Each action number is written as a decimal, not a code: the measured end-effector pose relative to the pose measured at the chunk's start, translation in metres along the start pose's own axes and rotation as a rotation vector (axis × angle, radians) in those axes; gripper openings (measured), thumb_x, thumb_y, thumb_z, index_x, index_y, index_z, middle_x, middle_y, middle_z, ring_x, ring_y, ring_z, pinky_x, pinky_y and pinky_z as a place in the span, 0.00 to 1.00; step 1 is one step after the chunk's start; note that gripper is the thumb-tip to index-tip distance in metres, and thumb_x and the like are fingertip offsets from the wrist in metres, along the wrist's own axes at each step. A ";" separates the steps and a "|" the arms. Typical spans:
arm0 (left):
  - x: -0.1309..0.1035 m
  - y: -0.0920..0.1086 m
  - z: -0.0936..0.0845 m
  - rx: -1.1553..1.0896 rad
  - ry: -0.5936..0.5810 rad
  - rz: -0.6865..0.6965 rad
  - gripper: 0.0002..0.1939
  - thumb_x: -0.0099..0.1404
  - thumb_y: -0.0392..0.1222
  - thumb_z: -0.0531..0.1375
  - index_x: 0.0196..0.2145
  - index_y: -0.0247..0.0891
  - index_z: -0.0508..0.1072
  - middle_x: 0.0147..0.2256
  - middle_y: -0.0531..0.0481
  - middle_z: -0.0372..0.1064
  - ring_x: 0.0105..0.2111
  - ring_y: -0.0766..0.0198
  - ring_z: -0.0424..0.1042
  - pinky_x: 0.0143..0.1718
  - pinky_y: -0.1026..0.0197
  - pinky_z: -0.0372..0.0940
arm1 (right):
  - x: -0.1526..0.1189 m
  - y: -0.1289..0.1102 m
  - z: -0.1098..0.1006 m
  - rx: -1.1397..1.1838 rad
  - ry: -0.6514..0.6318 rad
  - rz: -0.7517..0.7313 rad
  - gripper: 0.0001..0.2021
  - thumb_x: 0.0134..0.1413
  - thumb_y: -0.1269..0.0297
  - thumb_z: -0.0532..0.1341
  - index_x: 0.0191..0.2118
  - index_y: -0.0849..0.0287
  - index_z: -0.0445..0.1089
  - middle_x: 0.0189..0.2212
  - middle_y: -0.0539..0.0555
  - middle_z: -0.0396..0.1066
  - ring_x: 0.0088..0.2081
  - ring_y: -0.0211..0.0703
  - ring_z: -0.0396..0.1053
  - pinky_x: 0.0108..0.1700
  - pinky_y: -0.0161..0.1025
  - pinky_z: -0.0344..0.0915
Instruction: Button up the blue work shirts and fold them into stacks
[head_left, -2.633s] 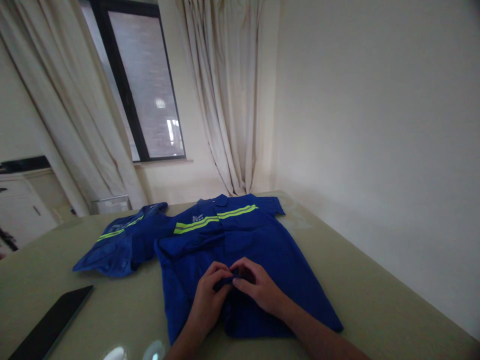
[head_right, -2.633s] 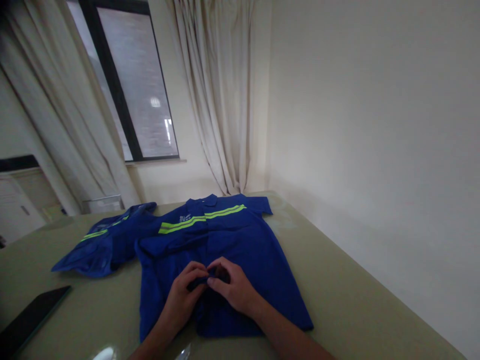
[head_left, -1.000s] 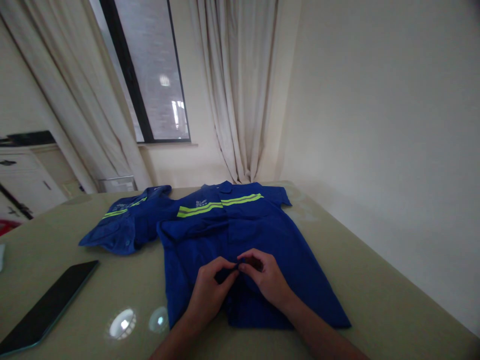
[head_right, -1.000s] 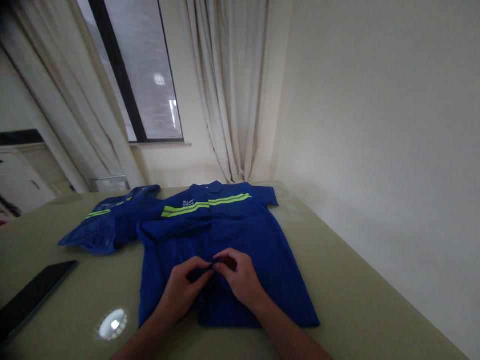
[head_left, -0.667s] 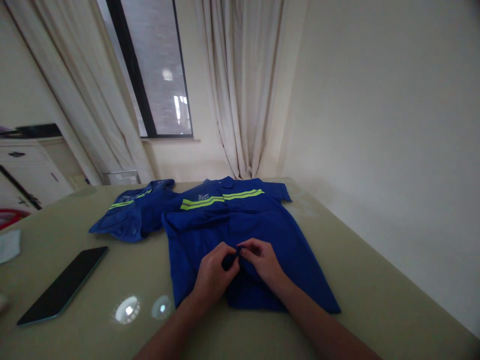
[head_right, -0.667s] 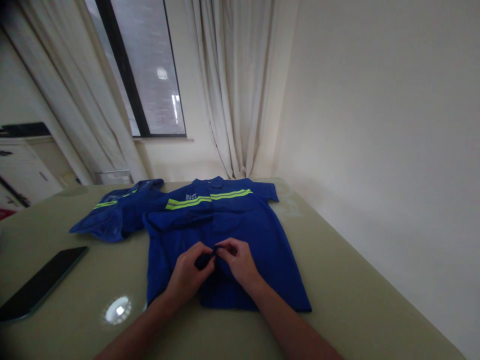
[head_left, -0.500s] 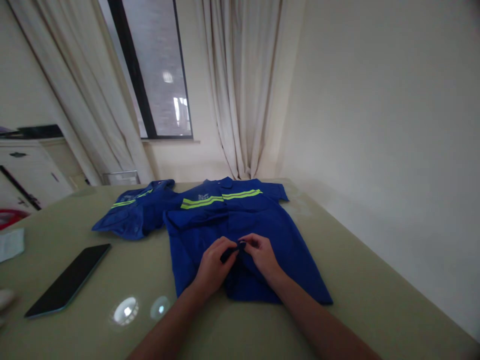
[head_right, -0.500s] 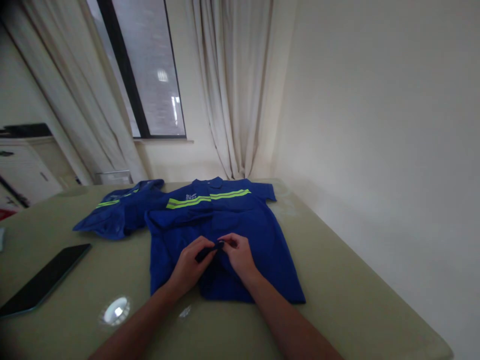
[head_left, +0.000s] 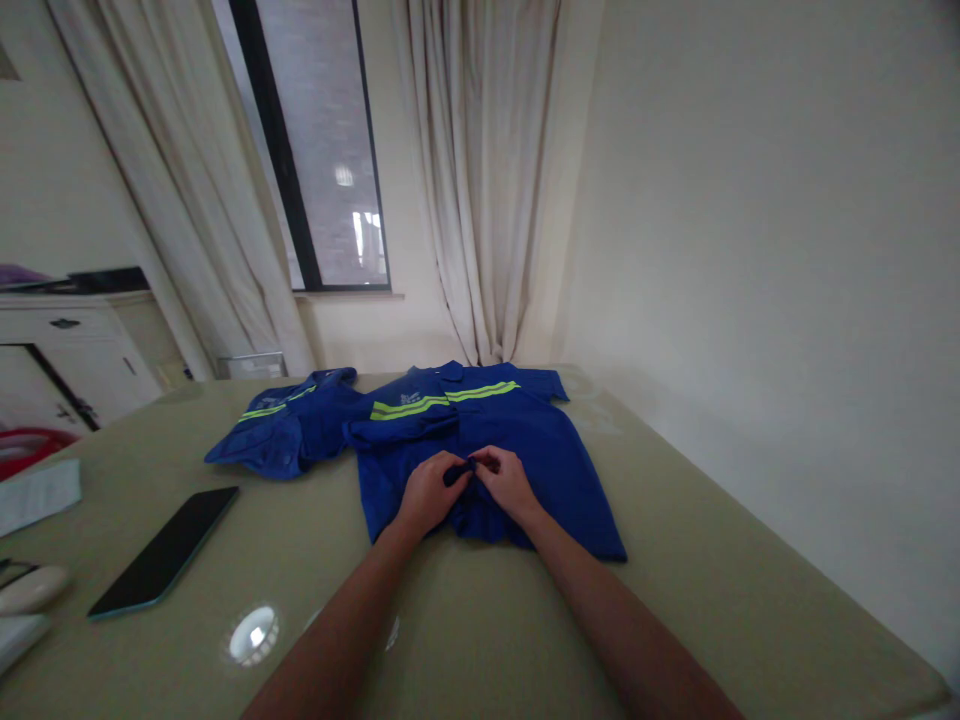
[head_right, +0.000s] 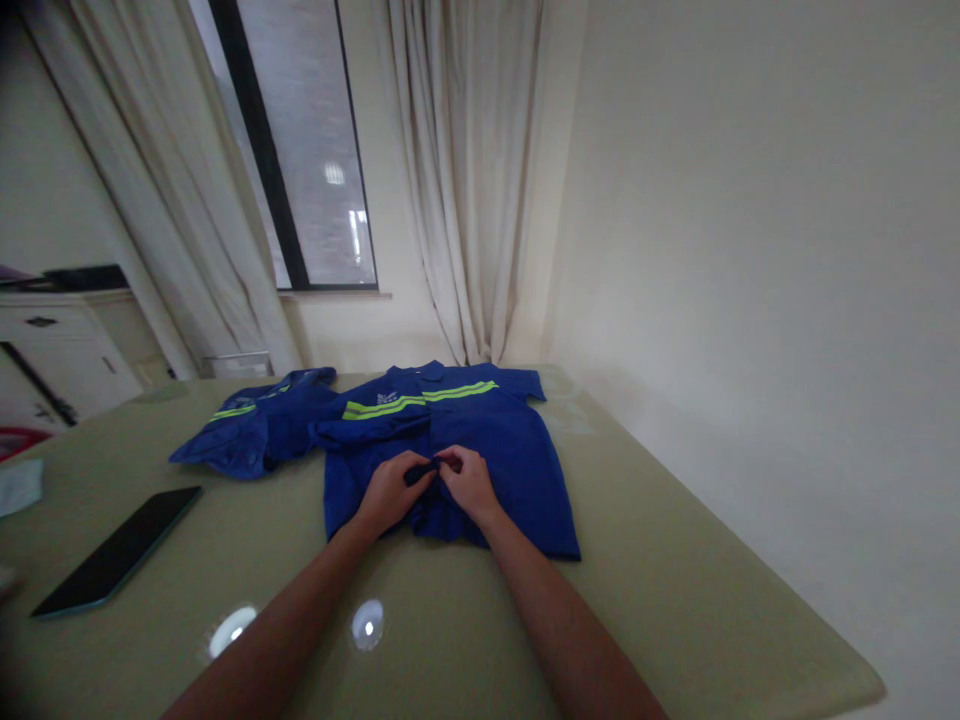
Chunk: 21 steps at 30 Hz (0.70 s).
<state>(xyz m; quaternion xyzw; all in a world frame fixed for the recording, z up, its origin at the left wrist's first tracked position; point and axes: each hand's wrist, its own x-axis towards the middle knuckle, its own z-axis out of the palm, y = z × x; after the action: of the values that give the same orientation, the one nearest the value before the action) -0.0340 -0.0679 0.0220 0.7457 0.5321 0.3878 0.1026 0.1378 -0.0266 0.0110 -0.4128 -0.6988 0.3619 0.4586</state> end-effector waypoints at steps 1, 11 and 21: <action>-0.003 0.003 -0.002 0.009 0.004 0.001 0.06 0.66 0.40 0.61 0.39 0.43 0.79 0.39 0.49 0.78 0.41 0.56 0.77 0.45 0.57 0.68 | -0.002 0.000 0.000 0.010 -0.021 -0.017 0.10 0.51 0.65 0.61 0.38 0.59 0.78 0.33 0.53 0.80 0.35 0.44 0.76 0.40 0.38 0.70; -0.007 0.000 -0.002 -0.069 -0.019 -0.003 0.07 0.65 0.38 0.61 0.40 0.43 0.80 0.39 0.50 0.79 0.40 0.60 0.77 0.44 0.59 0.69 | -0.007 0.001 -0.002 -0.013 -0.083 -0.075 0.13 0.53 0.67 0.59 0.41 0.60 0.79 0.31 0.52 0.78 0.32 0.42 0.72 0.36 0.37 0.66; 0.004 -0.005 0.006 -0.087 -0.045 -0.032 0.06 0.60 0.33 0.63 0.36 0.40 0.77 0.37 0.50 0.77 0.40 0.59 0.76 0.45 0.59 0.68 | 0.008 0.013 0.000 -0.131 -0.084 0.050 0.15 0.45 0.75 0.60 0.38 0.58 0.80 0.28 0.50 0.77 0.31 0.41 0.71 0.36 0.35 0.65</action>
<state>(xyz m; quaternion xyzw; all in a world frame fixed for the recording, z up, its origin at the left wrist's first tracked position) -0.0333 -0.0604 0.0173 0.7405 0.5240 0.3920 0.1529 0.1393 -0.0144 0.0025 -0.4439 -0.7289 0.3438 0.3918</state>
